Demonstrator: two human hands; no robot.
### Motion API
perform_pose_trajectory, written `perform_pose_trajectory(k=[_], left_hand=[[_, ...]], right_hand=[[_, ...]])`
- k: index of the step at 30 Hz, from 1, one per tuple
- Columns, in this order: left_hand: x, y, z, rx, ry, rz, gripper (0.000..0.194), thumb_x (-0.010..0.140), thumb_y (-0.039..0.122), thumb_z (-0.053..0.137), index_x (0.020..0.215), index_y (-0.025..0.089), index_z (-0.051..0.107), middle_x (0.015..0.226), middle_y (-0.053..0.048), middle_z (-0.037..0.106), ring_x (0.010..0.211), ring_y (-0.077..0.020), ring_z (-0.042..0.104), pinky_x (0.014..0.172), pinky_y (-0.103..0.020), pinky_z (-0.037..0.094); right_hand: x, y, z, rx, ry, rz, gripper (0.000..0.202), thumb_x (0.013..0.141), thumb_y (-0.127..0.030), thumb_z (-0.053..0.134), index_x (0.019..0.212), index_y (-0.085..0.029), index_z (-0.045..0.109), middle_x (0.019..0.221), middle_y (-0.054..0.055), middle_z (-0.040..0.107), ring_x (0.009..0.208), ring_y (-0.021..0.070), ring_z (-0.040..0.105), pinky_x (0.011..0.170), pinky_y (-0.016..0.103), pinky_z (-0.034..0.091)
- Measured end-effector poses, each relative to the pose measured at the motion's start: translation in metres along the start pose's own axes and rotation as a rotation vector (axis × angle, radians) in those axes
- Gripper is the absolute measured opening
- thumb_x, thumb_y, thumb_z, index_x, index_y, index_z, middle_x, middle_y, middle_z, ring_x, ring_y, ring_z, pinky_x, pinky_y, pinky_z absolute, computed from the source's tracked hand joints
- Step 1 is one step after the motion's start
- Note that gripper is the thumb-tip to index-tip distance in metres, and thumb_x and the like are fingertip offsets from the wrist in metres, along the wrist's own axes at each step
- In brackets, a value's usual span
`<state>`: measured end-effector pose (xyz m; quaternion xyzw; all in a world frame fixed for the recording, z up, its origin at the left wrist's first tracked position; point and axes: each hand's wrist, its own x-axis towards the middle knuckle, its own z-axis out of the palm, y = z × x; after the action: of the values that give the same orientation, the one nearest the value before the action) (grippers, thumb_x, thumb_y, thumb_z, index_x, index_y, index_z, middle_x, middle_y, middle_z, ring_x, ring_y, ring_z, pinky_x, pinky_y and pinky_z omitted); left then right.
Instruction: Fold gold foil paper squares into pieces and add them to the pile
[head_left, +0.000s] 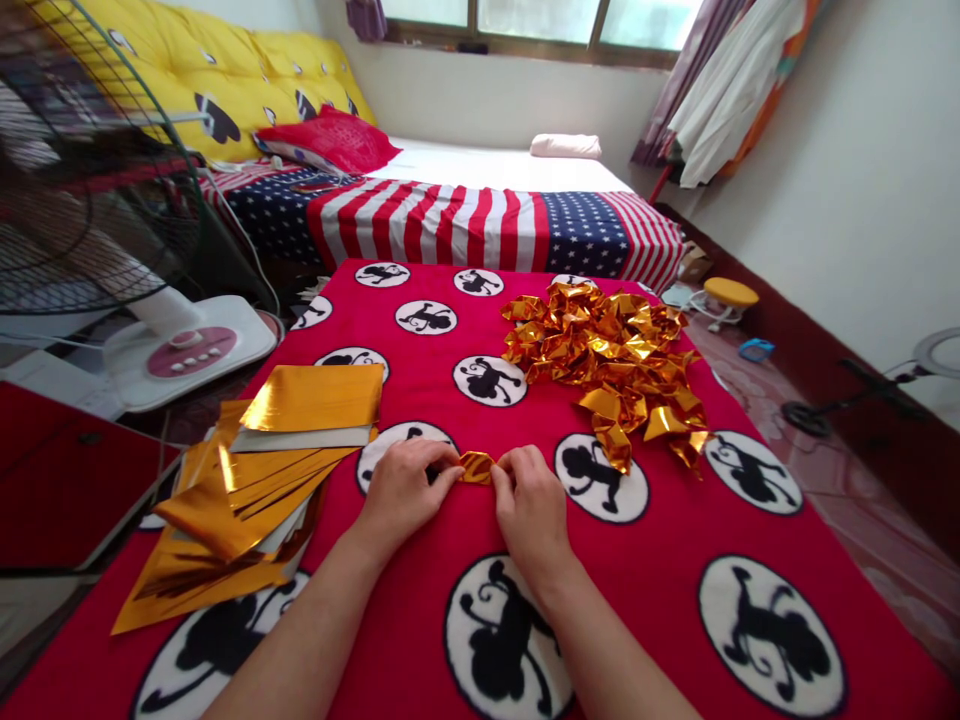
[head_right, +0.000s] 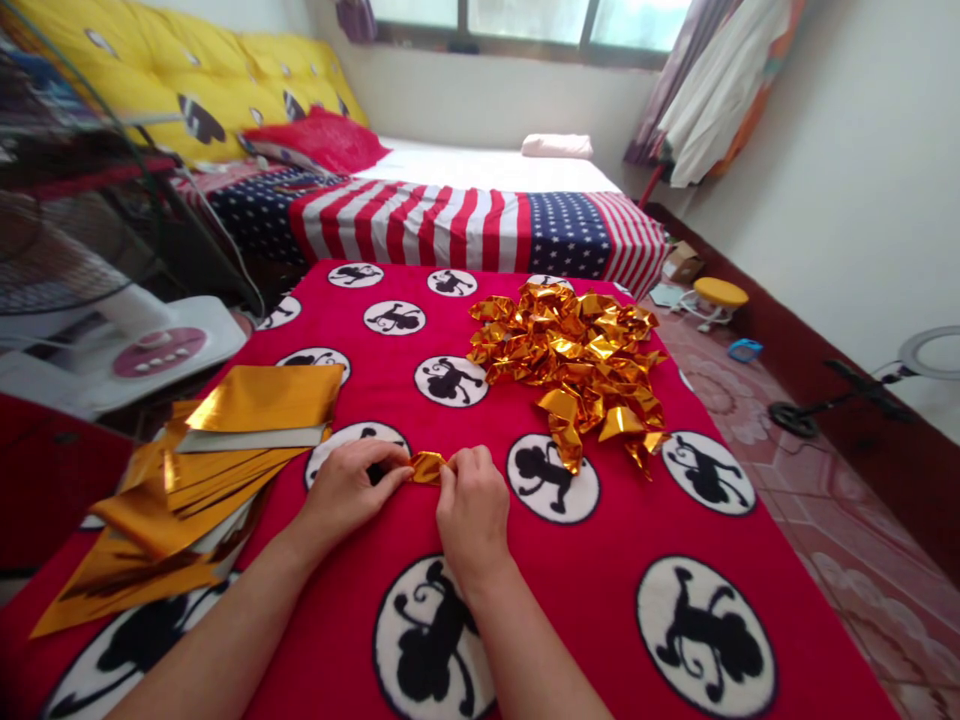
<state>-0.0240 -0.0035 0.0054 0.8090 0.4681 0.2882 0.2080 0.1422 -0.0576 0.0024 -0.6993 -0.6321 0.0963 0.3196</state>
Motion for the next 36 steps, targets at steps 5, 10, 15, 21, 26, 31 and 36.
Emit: perform_pose_trajectory(k=[5,10,15,21,26,31,36], left_hand=[[0.0011,0.0029,-0.0014,-0.014,-0.015,-0.060,0.005,0.076,0.023,0.068,0.079,0.021,0.064,0.072,0.001,0.068,0.066,-0.0149,0.061,0.064,-0.026,0.045],[0.0012,0.0027,0.0002,-0.022,-0.017,-0.083,0.006,0.075,0.025,0.067,0.078,0.021,0.064,0.071,0.000,0.067,0.065,-0.0153,0.062,0.061,-0.026,0.044],[0.0006,0.0028,0.0013,0.002,0.004,-0.114,0.008,0.074,0.026,0.068,0.079,0.021,0.063,0.070,0.001,0.065,0.065,-0.0156,0.060,0.060,-0.026,0.043],[0.0020,0.0021,0.0006,0.074,0.021,-0.130,0.016,0.072,0.029,0.072,0.083,0.021,0.064,0.080,-0.001,0.064,0.067,-0.0155,0.056,0.060,-0.027,0.040],[0.0039,0.0001,-0.0002,0.055,-0.020,-0.125,0.013,0.073,0.029,0.071,0.081,0.021,0.065,0.084,-0.001,0.065,0.075,-0.0173,0.058,0.064,-0.028,0.040],[0.0055,-0.0001,-0.0011,0.055,-0.040,-0.120,0.009,0.071,0.027,0.072,0.076,0.021,0.066,0.083,-0.001,0.065,0.070,-0.0161,0.056,0.060,-0.027,0.037],[0.0052,0.0019,-0.0023,0.013,-0.045,-0.120,0.010,0.071,0.026,0.071,0.076,0.019,0.065,0.083,-0.001,0.065,0.071,-0.0157,0.055,0.061,-0.026,0.037]], right_hand=[[0.0010,-0.0015,0.0022,-0.062,0.001,0.013,0.013,0.087,-0.015,0.050,0.076,-0.021,0.052,0.079,0.002,0.053,0.071,0.0173,0.052,0.065,0.029,0.035],[0.0007,-0.0016,0.0041,-0.091,0.012,0.012,0.011,0.086,-0.015,0.050,0.076,-0.020,0.053,0.082,0.004,0.054,0.071,0.0176,0.052,0.065,0.030,0.034],[0.0010,-0.0039,0.0034,-0.100,0.013,0.013,0.010,0.086,-0.016,0.050,0.077,-0.021,0.052,0.081,0.003,0.054,0.070,0.0173,0.052,0.063,0.029,0.033],[0.0019,-0.0046,0.0030,-0.110,0.018,0.042,0.009,0.084,-0.017,0.053,0.077,-0.021,0.051,0.084,0.004,0.053,0.074,0.0183,0.053,0.065,0.029,0.036],[0.0032,-0.0024,0.0031,-0.077,0.030,0.053,0.003,0.083,-0.018,0.056,0.082,-0.020,0.055,0.087,0.004,0.054,0.077,0.0190,0.053,0.068,0.030,0.037],[0.0020,0.0001,0.0048,-0.035,0.051,0.060,0.006,0.082,-0.018,0.056,0.078,-0.021,0.055,0.085,0.003,0.054,0.075,0.0178,0.053,0.066,0.029,0.036],[-0.0007,0.0013,0.0035,0.068,0.062,0.052,0.007,0.082,-0.017,0.056,0.077,-0.021,0.054,0.083,0.002,0.056,0.078,0.0175,0.054,0.069,0.028,0.038]])
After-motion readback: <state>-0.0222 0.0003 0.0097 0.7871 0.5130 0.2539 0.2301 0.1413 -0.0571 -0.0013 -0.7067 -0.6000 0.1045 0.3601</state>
